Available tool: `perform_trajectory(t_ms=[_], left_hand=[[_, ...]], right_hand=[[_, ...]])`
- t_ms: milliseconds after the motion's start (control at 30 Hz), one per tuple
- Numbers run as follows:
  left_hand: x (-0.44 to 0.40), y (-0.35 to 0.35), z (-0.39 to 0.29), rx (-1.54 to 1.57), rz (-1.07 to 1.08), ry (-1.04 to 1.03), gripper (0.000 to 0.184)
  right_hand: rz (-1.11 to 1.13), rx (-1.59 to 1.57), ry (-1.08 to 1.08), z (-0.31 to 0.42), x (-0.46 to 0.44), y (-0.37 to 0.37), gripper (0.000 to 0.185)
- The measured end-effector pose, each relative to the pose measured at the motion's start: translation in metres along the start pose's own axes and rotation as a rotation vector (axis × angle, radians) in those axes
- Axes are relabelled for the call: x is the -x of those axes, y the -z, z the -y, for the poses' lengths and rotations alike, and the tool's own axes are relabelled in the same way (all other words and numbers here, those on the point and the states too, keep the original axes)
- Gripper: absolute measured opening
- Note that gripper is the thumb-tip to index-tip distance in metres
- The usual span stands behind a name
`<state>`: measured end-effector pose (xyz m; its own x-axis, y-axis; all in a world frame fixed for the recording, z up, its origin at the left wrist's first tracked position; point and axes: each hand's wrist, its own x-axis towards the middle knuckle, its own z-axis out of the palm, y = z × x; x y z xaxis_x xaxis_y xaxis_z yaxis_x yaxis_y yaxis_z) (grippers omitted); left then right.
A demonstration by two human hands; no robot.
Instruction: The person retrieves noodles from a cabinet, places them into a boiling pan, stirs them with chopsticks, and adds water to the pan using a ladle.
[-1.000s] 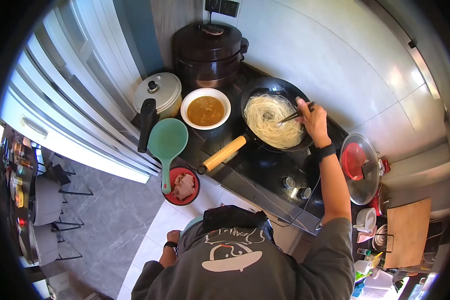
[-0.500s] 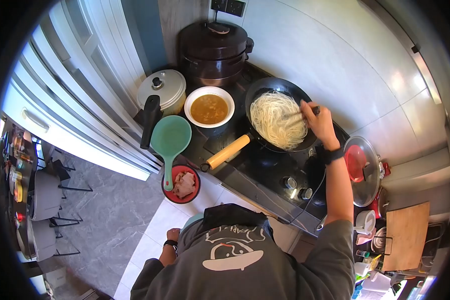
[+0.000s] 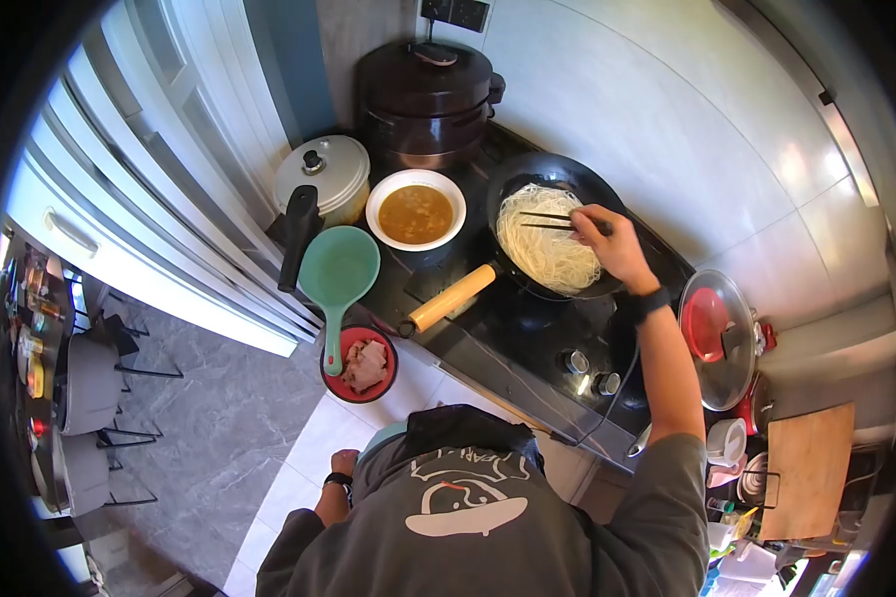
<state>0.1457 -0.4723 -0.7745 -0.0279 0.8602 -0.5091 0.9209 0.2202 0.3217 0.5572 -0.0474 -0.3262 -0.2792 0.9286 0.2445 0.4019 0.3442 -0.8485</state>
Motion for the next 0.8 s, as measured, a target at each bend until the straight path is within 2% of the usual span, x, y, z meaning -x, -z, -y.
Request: perform_trajectory(t_ms=[33, 100, 133, 167, 200, 233, 300, 333, 367, 400, 433, 500, 567, 633, 667, 700, 767, 800], left_hand=[[0.000, 0.002, -0.003, -0.005, 0.000, -0.001, 0.025], [-0.002, 0.010, -0.006, -0.021, -0.038, -0.046, 0.022], [-0.004, 0.012, -0.005, -0.024, -0.041, -0.047, 0.022], [-0.006, 0.003, 0.000, 0.123, -0.144, -0.003, 0.021], [-0.005, -0.004, 0.004, 0.273, -0.246, 0.044, 0.020], [-0.002, -0.008, 0.008, 0.276, -0.247, 0.049, 0.020], [0.004, -0.015, 0.012, 0.065, -0.214, -0.047, 0.022], [0.006, -0.016, 0.010, 0.067, -0.212, -0.045, 0.022], [0.008, -0.017, 0.008, 0.017, -0.122, -0.023, 0.022], [0.012, -0.016, 0.007, -0.035, -0.031, 0.000, 0.022], [0.016, -0.010, 0.002, -0.040, -0.030, 0.003, 0.022], [0.019, 0.002, -0.008, -0.047, 0.018, 0.034, 0.023], [0.018, -0.006, -0.001, -0.001, -0.005, 0.062, 0.024], [0.021, -0.008, -0.003, 0.398, -0.176, 0.177, 0.025], [0.023, -0.008, -0.007, 0.507, -0.183, 0.237, 0.027], [0.023, -0.009, -0.006, 0.512, -0.186, 0.242, 0.027], [0.025, -0.011, -0.004, 0.134, -0.061, 0.073, 0.028], [0.028, -0.003, -0.012, 0.305, -0.034, 0.207, 0.028]], right_hand=[[-0.005, -0.002, -0.001, -0.017, -0.003, 0.000, 0.021], [-0.184, 0.244, -0.155, -0.045, -0.007, 0.012, 0.021], [-0.268, 0.355, -0.152, -0.058, -0.009, 0.025, 0.024], [-0.292, 0.532, -0.084, -0.074, -0.009, 0.041, 0.025], [-0.249, 0.531, -0.120, -0.052, -0.006, 0.044, 0.025], [-0.205, 0.529, -0.158, -0.023, 0.001, 0.043, 0.024], [-0.063, 0.233, -0.126, -0.006, 0.009, 0.025, 0.023], [0.045, 0.162, -0.167, 0.004, 0.013, 0.011, 0.021], [0.095, 0.059, -0.218, 0.008, 0.016, -0.004, 0.020], [0.093, 0.127, -0.131, -0.005, 0.014, -0.008, 0.019], [0.088, 0.193, -0.044, -0.024, 0.009, -0.013, 0.018], [-0.103, 0.211, -0.101, -0.053, -0.005, 0.006, 0.019], [-0.275, 0.347, -0.092, -0.038, -0.004, 0.025, 0.020], [-0.199, 0.355, -0.112, -0.013, 0.007, 0.033, 0.020], [-0.140, 0.305, -0.149, 0.007, 0.014, 0.026, 0.020], [-0.067, 0.217, -0.132, 0.008, 0.020, 0.018, 0.020], [0.062, 0.121, -0.117, 0.015, 0.026, -0.010, 0.019], [0.061, 0.208, -0.013, -0.004, 0.023, -0.014, 0.019]])
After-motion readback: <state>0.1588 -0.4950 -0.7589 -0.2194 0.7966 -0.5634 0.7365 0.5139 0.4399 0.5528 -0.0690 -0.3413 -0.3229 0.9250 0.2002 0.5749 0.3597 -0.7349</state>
